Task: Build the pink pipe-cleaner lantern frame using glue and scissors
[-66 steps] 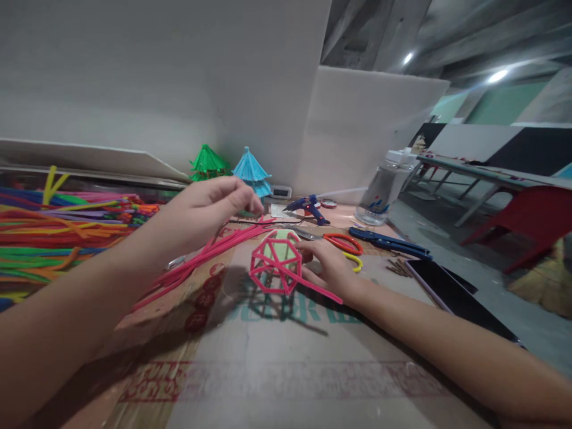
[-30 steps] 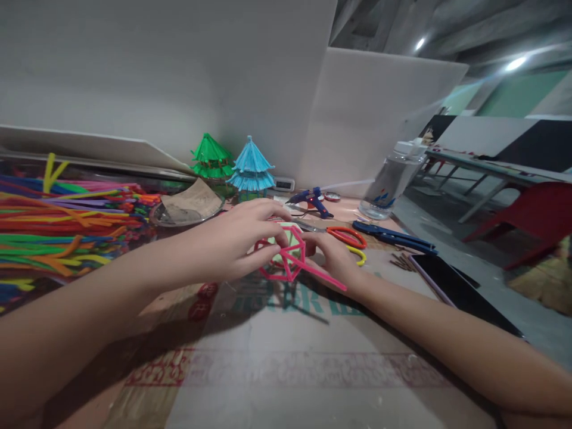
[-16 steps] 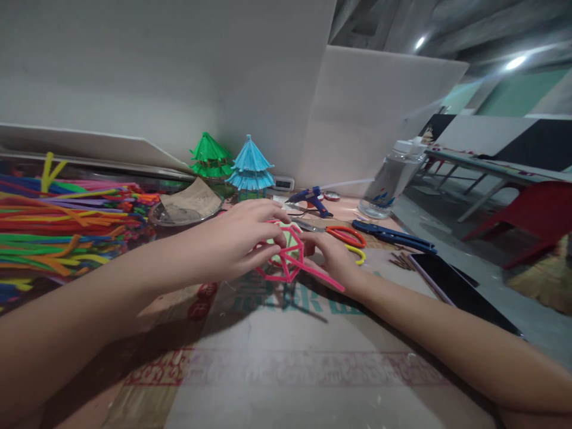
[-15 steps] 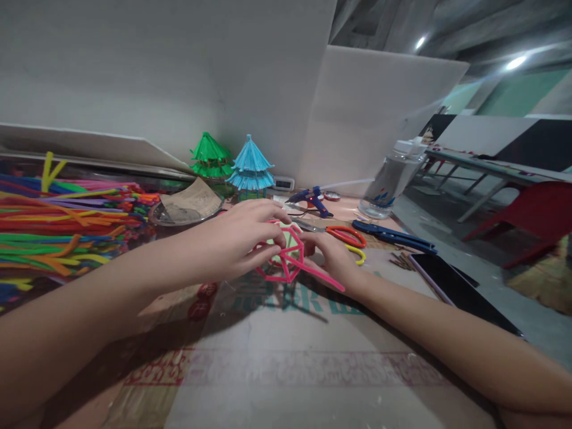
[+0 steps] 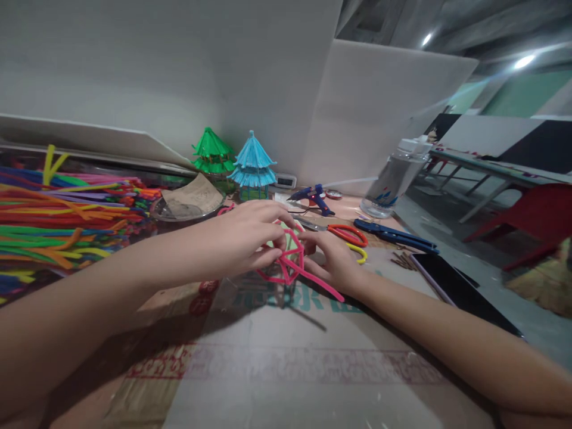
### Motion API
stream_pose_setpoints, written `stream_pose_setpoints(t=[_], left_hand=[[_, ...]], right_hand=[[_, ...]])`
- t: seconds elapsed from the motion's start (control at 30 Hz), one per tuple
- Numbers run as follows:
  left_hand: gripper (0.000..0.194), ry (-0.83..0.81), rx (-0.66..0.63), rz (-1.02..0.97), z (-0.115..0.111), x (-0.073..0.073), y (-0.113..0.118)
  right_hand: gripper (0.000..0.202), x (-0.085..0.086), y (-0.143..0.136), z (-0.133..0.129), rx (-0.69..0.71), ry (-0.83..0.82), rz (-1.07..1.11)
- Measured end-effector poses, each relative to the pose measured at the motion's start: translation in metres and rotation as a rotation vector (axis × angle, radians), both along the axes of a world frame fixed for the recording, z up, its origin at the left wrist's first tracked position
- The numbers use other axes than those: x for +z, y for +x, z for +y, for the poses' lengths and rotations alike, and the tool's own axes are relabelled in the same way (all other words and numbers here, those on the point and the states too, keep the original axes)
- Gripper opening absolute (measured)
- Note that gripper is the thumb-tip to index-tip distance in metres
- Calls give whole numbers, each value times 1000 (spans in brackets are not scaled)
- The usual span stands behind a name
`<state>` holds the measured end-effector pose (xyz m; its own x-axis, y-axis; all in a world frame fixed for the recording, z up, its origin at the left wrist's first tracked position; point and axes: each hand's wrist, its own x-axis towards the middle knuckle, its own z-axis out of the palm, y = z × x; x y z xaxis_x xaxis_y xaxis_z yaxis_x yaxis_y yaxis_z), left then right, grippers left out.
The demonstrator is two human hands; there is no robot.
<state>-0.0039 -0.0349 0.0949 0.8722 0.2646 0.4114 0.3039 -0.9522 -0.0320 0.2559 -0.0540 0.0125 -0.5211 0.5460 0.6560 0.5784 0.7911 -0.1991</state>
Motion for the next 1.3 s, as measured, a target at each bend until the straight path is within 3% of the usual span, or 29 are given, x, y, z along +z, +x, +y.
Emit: stream_pose_setpoints(t=[0.27,0.5,0.57,0.67,0.8,0.9,1.03,1.3], left_hand=[[15,59,77,40,-4,-4,3],[33,-98,1,-111,0,7,2],[29,-132,68,-194,-2,15,-1],[27,-208,266,-313,-9,28,-9],[40,-357,475,-339,-8,36,-18],[42,-398,496,-293,1,34,-20],[23,-407,508,-291,10,28,-17],[32,-380,479,-204,10,19,-10]], right_hand=[[29,3,-1,-1,-20,-29,-10],[31,-3,2,4,-28,-84,27],[34,-5,3,6,-34,-121,44],[36,-5,4,7,-65,-187,62],[34,-2,3,7,-104,-246,67],[35,-1,1,6,-123,-253,74],[30,1,0,7,-141,-265,76],[34,-1,1,8,-161,-298,105]])
